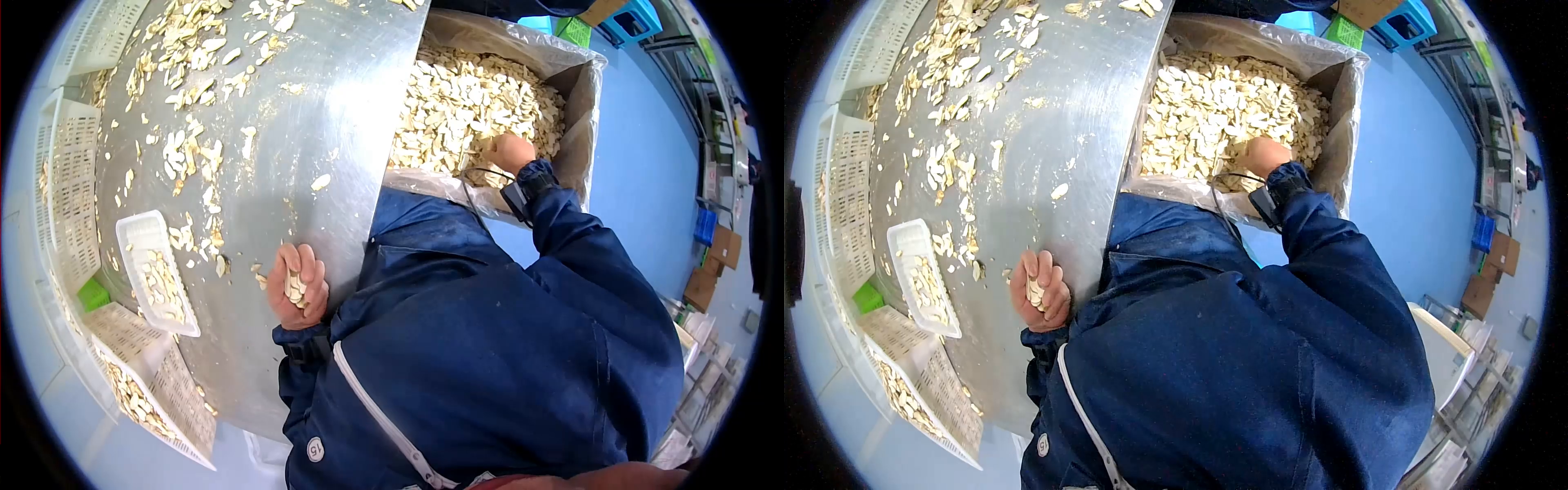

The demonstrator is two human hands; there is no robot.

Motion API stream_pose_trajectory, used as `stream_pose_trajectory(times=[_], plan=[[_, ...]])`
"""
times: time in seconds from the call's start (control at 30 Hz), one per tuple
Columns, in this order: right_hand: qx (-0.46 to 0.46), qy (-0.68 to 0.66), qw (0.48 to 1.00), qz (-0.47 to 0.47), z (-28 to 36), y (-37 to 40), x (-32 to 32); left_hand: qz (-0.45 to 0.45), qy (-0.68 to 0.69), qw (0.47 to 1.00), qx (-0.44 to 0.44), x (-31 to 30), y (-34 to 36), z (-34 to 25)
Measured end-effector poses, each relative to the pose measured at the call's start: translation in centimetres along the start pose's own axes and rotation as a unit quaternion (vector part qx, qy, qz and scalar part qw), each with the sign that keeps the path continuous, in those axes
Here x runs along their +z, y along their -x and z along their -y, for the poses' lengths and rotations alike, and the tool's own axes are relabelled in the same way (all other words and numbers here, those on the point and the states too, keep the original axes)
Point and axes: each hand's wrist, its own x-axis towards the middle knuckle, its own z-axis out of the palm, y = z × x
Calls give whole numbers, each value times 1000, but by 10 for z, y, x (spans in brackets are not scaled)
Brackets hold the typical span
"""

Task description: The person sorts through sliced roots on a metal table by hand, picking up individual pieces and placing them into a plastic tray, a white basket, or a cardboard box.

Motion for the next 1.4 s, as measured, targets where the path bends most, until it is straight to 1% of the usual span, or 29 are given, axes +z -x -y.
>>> stream_pose_trajectory(times=[0.1, 0.2, 0.23, 0.33, 0.37, 0.5, 0.6, 0.63, 0.73, 0.77, 0.87, 0.9, 0.93, 0.97, 1.0, 1.07, 1.13, 1.17, 1.2, 1.27, 1.3, 1.37, 1.4], plan=[[-15, 5, 1000, -20, 11, 0, 1, 1, 0, 1000, -2, 0, 1, -1], [-15, -46, 995, -84, 28, -1, -10, 4, 2, 1000, 1, -1, 0, 0], [-44, -56, 990, -124, 30, 0, -9, 5, 3, 1000, 2, -2, 1, 0], [-61, 3, 986, -157, 32, -11, -3, 1, -10, 1000, 6, 1, 1, 1], [-51, 3, 987, -155, 24, -26, 11, 7, -13, 1000, 4, 0, 2, 0], [-51, -19, 984, -172, 21, -24, 7, 24, -21, 999, 1, -4, 3, 0], [-40, -142, 979, -138, 29, -23, -1, 26, -22, 999, -2, -4, 3, 0], [-63, -160, 964, -203, 33, -26, 4, 24, -24, 999, -1, -3, 2, 0], [-76, -187, 958, -202, 55, -40, 3, 19, -21, 1000, 0, -5, 3, 0], [-82, -154, 961, -214, 62, -39, 1, 11, -19, 1000, 3, -3, 3, 0], [-113, -154, 965, -178, 65, -45, -3, -6, -17, 1000, 10, 0, 3, 2], [-105, -138, 969, -174, 64, -41, -6, -9, -18, 1000, 12, 0, 3, 2], [-126, -152, 964, -178, 57, -40, -4, -11, -19, 1000, 15, 1, 4, 3], [-104, -155, 970, -153, 52, -37, -5, -22, -28, 999, 16, 3, 5, 3], [-88, -157, 975, -128, 49, -32, -8, -3, -18, 1000, -1, 0, 4, 4], [-68, -109, 985, -114, 36, -36, 0, 33, -6, 999, -8, -14, 5, 2], [-144, -173, 959, -170, 9, -50, 29, 59, -31, 998, -14, -15, 2, 1], [-152, -193, 955, -169, 3, -54, 30, 25, -35, 999, 3, -8, 4, 2], [-152, -211, 951, -167, 3, -51, 23, -7, -34, 999, 13, 0, 5, 3], [-183, -265, 924, -208, 26, -20, -15, -35, -61, 996, 51, 3, 8, 5], [-211, -273, 910, -229, 35, -8, -32, -28, -48, 996, 66, 1, 8, 7], [-270, -287, 874, -283, 44, -5, -52, -65, -57, 991, 105, -1, 10, 20], [-310, -298, 847, -311, 51, -10, -55, -84, -67, 984, 143, -2, 12, 19]])
